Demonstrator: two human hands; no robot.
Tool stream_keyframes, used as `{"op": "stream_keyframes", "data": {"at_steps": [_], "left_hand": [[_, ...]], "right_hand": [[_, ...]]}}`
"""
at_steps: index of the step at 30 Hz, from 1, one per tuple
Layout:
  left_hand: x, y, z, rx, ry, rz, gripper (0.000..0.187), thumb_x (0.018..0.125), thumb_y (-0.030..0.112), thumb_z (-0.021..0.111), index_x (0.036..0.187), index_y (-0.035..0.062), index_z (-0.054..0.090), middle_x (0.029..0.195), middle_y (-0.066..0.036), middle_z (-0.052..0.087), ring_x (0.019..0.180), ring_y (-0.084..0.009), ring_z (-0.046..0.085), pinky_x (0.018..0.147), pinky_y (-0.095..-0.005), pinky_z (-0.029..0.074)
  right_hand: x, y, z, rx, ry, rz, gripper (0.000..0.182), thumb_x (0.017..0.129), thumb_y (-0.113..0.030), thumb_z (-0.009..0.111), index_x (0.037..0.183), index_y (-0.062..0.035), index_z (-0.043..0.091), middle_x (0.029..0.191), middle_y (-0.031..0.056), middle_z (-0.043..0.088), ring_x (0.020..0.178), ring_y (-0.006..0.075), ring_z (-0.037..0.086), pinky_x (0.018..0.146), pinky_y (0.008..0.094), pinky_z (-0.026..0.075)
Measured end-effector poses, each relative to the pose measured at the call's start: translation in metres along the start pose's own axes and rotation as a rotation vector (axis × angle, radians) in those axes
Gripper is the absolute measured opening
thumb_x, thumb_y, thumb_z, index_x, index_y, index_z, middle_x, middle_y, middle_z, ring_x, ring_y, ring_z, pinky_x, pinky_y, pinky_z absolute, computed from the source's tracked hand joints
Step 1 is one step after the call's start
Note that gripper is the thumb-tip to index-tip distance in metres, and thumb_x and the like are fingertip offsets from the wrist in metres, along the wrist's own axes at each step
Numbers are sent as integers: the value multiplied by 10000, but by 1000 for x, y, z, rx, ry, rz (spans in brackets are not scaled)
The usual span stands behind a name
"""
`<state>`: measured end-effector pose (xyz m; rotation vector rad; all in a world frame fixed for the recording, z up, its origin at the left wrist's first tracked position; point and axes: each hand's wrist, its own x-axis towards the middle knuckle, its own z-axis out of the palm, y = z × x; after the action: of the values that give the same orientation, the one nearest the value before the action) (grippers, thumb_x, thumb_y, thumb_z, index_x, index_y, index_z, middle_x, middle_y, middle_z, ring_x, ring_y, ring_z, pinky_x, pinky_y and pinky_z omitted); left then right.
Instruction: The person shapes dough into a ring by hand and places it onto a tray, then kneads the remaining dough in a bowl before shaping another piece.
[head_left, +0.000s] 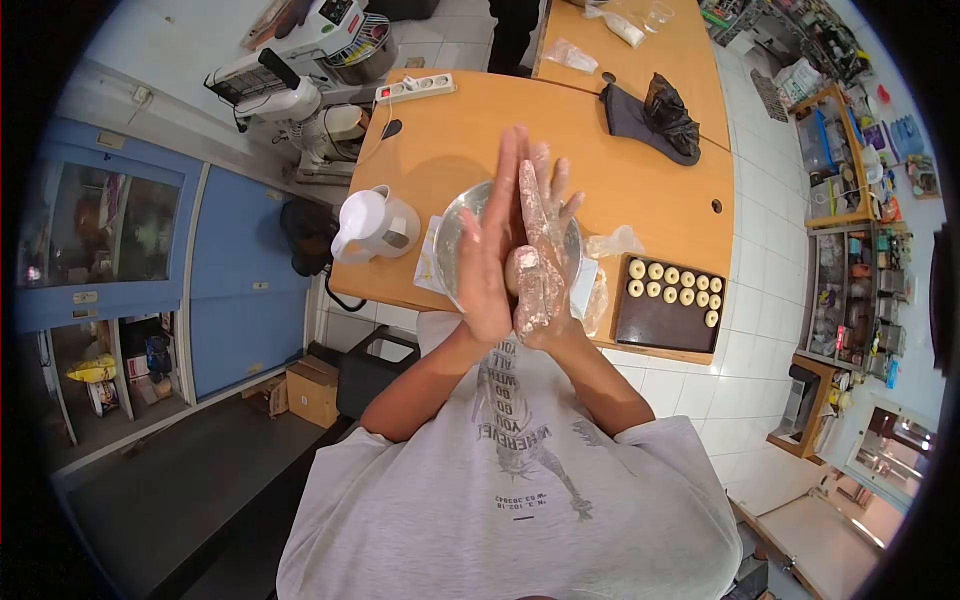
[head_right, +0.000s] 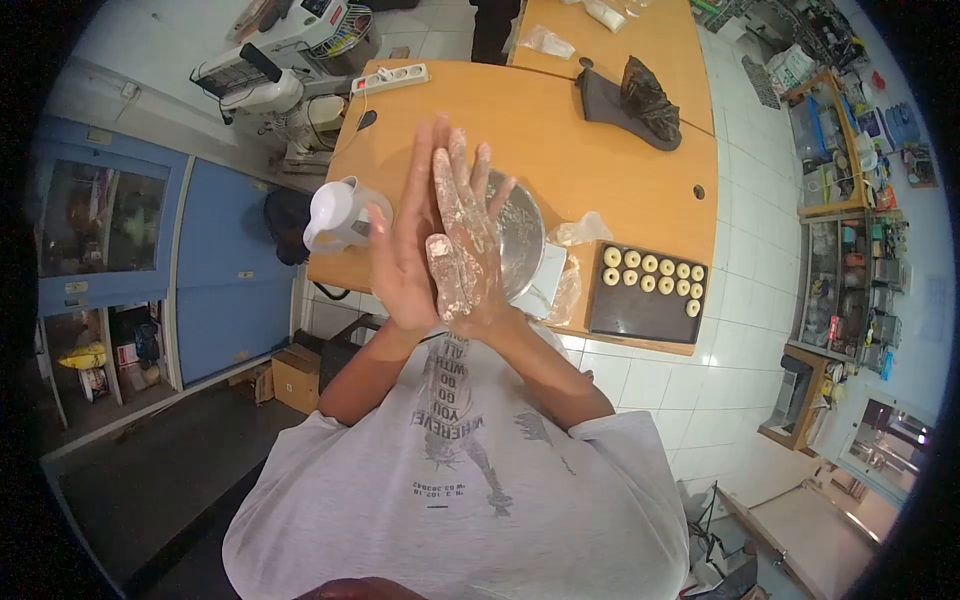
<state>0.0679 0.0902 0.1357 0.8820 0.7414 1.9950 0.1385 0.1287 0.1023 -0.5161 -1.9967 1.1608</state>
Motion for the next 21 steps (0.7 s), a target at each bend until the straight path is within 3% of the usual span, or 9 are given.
{"op": "stream_keyframes", "data": {"at_steps": [3, 5, 7, 9, 10, 13, 14, 16, 21], "left_hand": [[7, 6, -11, 5, 61, -19, 822, 1075, 609, 119, 1664, 39, 69, 1749, -121, 51, 1611, -291, 58, 1291, -440, 78], [8, 4, -19, 108, 49, -141, 848, 1036, 684, 188, 1684, 142, 112, 1756, 3, 90, 1585, -281, 185, 1242, -501, 224], [-1, -8, -19, 155, 90, -151, 878, 1029, 712, 179, 1679, 125, 122, 1757, -29, 75, 1599, -272, 135, 1262, -478, 182], [-17, -24, -25, 342, -43, -74, 943, 1012, 753, 153, 1674, 83, 92, 1754, -83, 44, 1609, -286, 68, 1278, -459, 136], [-17, -14, -7, 316, -48, -79, 1002, 994, 783, 123, 1665, 43, 51, 1748, -127, 15, 1609, -309, 36, 1286, -452, 111], [-16, -6, -1, 253, -61, -17, 1078, 944, 841, 50, 1665, 39, 32, 1748, -130, 49, 1605, -333, 65, 1286, -451, 72], [-10, -2, -2, 253, -61, -14, 1078, 944, 841, 50, 1665, 39, 32, 1748, -130, 49, 1605, -333, 65, 1286, -451, 72], [9, 6, -7, -22, 39, 95, 1018, 977, 778, 10, 1664, 28, 38, 1744, -146, 79, 1606, -292, 89, 1280, -412, 83], [17, 6, -25, 24, 64, 57, 976, 999, 746, 33, 1664, 34, 99, 1743, -138, 108, 1609, -282, 80, 1282, -408, 52]], "right_hand": [[-9, -3, 13, 17, 18, 27, 884, 1038, -621, 303, 1657, -12, 138, 1735, 211, 54, 1607, 377, -30, 1259, 472, -83], [-16, -6, 16, 41, 48, -191, 777, 1084, -473, 280, 1652, 19, 83, 1733, 222, 26, 1591, 454, -25, 1233, 598, -75], [-19, -3, 32, 44, 35, -206, 791, 1074, -489, 293, 1657, 3, 84, 1738, 206, 24, 1595, 437, -25, 1238, 587, -75], [-25, 20, 84, 21, 315, 322, 816, 1058, -514, 321, 1656, 3, 119, 1743, 188, 33, 1605, 389, -22, 1244, 548, -99], [6, -41, -4, 510, 82, 173, 834, 1048, -531, 352, 1653, 4, 141, 1745, 172, 57, 1612, 341, -14, 1251, 534, -89], [23, -11, -7, 172, 86, -62, 816, 1052, -500, 352, 1654, 5, 129, 1742, 177, 80, 1608, 370, -2, 1262, 531, -39], [18, -15, -5, -92, 29, -41, 767, 1055, -387, 402, 1638, 42, 147, 1724, 238, 94, 1591, 442, 31, 1256, 576, 55], [3, -8, 11, -3, 11, -40, 760, 1049, -359, 420, 1632, 51, 156, 1717, 255, 98, 1587, 453, 39, 1255, 577, 69], [-73, 36, 40, 2, -60, -145, 743, 1035, -288, 464, 1617, 76, 178, 1699, 300, 107, 1577, 479, 60, 1251, 579, 103]]}}
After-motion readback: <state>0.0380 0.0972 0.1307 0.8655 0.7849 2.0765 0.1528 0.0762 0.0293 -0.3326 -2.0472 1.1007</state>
